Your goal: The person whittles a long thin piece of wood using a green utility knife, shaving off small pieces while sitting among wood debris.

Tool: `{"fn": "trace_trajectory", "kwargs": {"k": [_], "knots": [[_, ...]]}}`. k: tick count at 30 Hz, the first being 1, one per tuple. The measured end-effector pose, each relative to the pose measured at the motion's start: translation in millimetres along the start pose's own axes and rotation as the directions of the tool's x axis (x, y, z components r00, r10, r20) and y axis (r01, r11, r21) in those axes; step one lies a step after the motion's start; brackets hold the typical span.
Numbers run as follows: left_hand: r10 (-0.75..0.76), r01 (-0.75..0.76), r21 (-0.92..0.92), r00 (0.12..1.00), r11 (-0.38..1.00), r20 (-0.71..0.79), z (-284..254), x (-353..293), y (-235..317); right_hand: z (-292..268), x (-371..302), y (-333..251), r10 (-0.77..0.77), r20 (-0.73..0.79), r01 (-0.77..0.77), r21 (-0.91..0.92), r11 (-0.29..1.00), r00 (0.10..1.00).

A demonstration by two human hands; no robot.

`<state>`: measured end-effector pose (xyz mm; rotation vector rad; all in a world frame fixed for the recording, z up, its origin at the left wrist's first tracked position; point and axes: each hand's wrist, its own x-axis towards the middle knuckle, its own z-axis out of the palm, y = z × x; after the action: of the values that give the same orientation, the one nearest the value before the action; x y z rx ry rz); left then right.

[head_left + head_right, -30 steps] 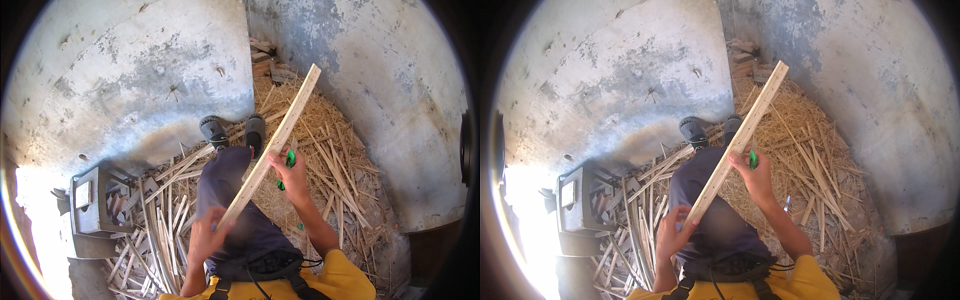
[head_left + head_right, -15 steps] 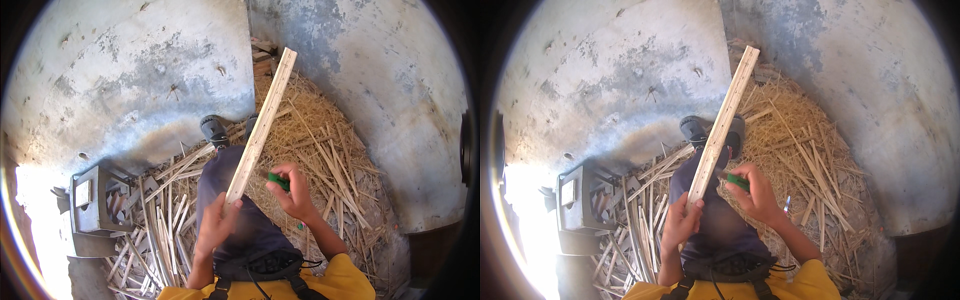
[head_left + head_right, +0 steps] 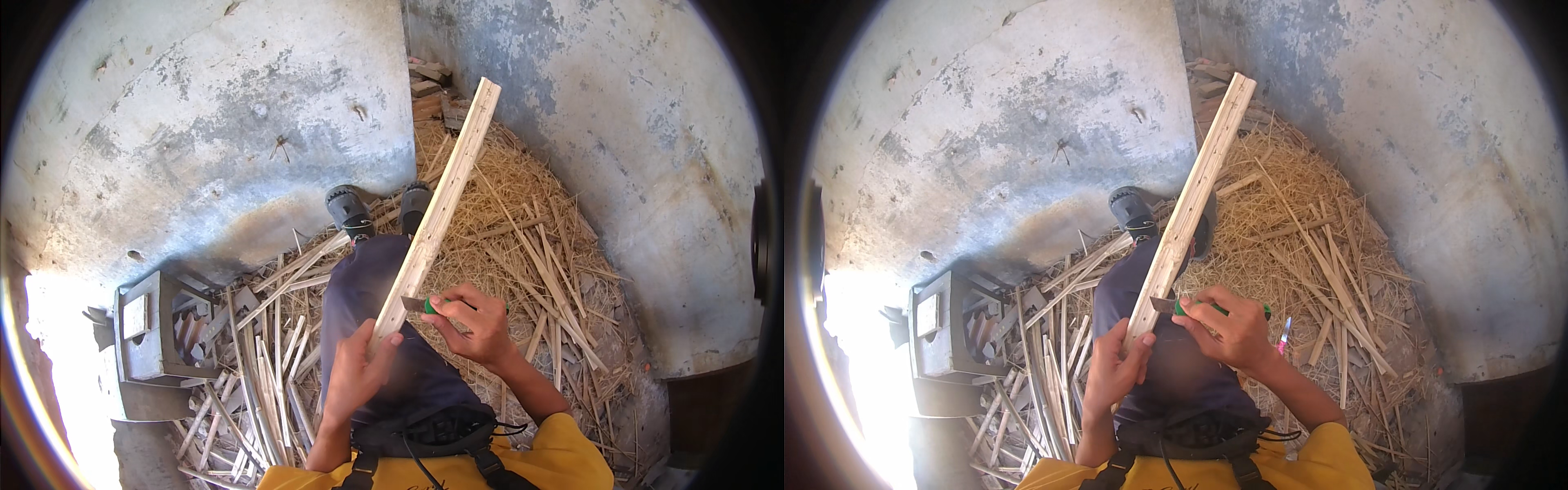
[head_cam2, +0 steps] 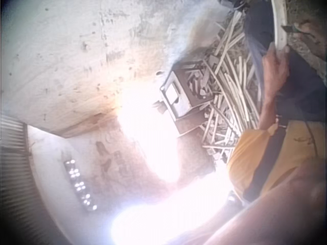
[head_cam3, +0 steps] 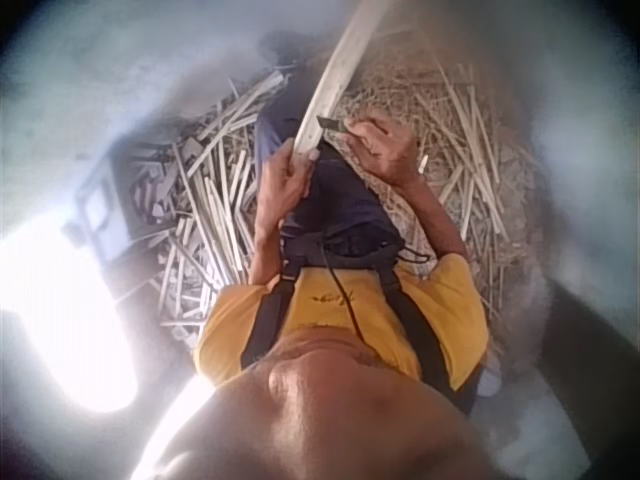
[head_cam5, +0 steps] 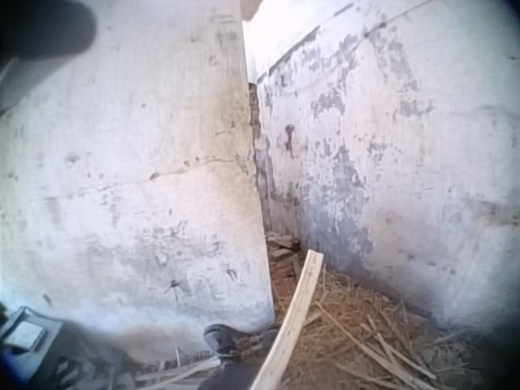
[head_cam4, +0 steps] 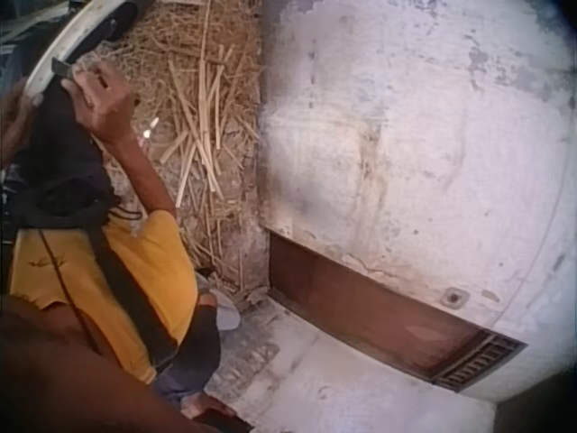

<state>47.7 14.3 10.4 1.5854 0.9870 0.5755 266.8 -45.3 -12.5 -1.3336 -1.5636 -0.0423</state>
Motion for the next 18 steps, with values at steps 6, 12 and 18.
{"fn": "trace_trajectory", "kwargs": {"k": [6, 12, 18], "knots": [[0.037, -0.036, 0.039, 0.999, 0.999, -0.012, 0, -1, -4, -4, 2, 0, -0.025, 0.013, 0.025, -0.039, 0.999, 1.000], [0.103, -0.103, 0.066, 0.995, 0.993, -0.006, -2, 0, -20, -5, 4, 4, -0.080, -0.024, 0.078, -0.097, 0.992, 0.996], [0.056, -0.054, 0.109, 0.998, 0.993, -0.014, -4, -7, -24, -6, 7, 17, -0.044, -0.049, 0.034, -0.187, 0.982, 0.998]]}}
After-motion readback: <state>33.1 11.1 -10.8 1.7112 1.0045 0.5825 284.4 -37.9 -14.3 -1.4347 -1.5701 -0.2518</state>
